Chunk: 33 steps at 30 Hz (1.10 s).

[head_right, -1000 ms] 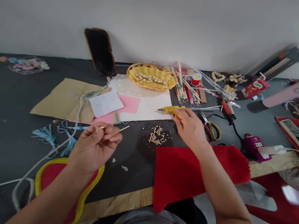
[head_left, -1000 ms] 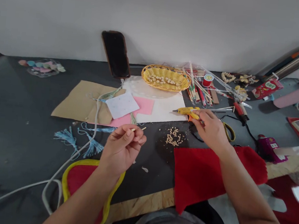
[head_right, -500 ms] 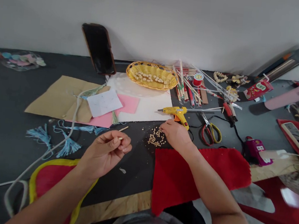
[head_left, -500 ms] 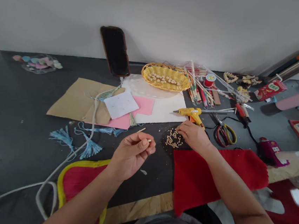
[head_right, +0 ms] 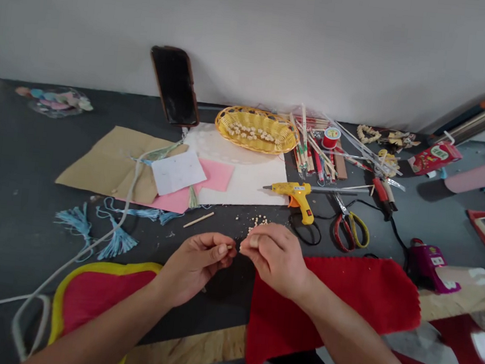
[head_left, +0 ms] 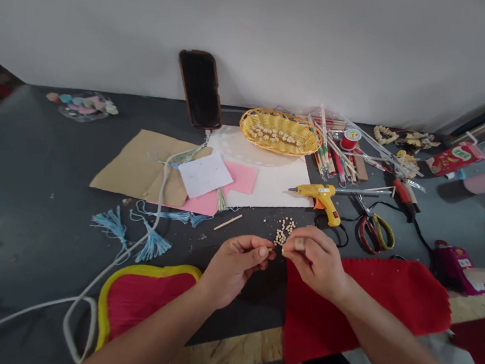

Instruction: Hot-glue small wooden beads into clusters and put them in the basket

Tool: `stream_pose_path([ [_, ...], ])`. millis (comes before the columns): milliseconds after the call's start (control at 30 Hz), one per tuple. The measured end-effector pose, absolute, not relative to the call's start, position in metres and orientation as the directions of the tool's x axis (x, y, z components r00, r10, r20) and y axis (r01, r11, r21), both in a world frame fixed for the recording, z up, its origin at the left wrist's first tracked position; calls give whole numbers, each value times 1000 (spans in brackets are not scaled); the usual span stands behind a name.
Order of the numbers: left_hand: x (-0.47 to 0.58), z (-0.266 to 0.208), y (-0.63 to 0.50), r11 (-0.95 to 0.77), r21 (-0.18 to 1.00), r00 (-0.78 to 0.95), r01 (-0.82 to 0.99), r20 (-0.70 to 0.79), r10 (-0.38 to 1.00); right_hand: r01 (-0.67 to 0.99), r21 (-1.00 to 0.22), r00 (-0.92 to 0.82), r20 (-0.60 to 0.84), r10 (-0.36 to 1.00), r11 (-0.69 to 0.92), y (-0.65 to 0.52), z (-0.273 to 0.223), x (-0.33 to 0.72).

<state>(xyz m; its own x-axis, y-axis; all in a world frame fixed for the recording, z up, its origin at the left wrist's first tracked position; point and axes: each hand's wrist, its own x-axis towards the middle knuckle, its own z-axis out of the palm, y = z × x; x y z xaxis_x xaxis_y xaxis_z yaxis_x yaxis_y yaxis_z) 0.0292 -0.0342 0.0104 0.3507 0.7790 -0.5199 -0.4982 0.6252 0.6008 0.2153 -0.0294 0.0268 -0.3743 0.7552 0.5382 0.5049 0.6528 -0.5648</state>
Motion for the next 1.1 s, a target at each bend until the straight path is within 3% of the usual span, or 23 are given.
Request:
stream_pose_path([
  [633,32,8,-37,602,662,337,-446,-499,798,525,-456,-444,574,688,719,-30,16,208],
  [1100,31,8,-37,621,649,377,-438,-495,783,512,-530,-399,551,733,677,-31,15,210],
])
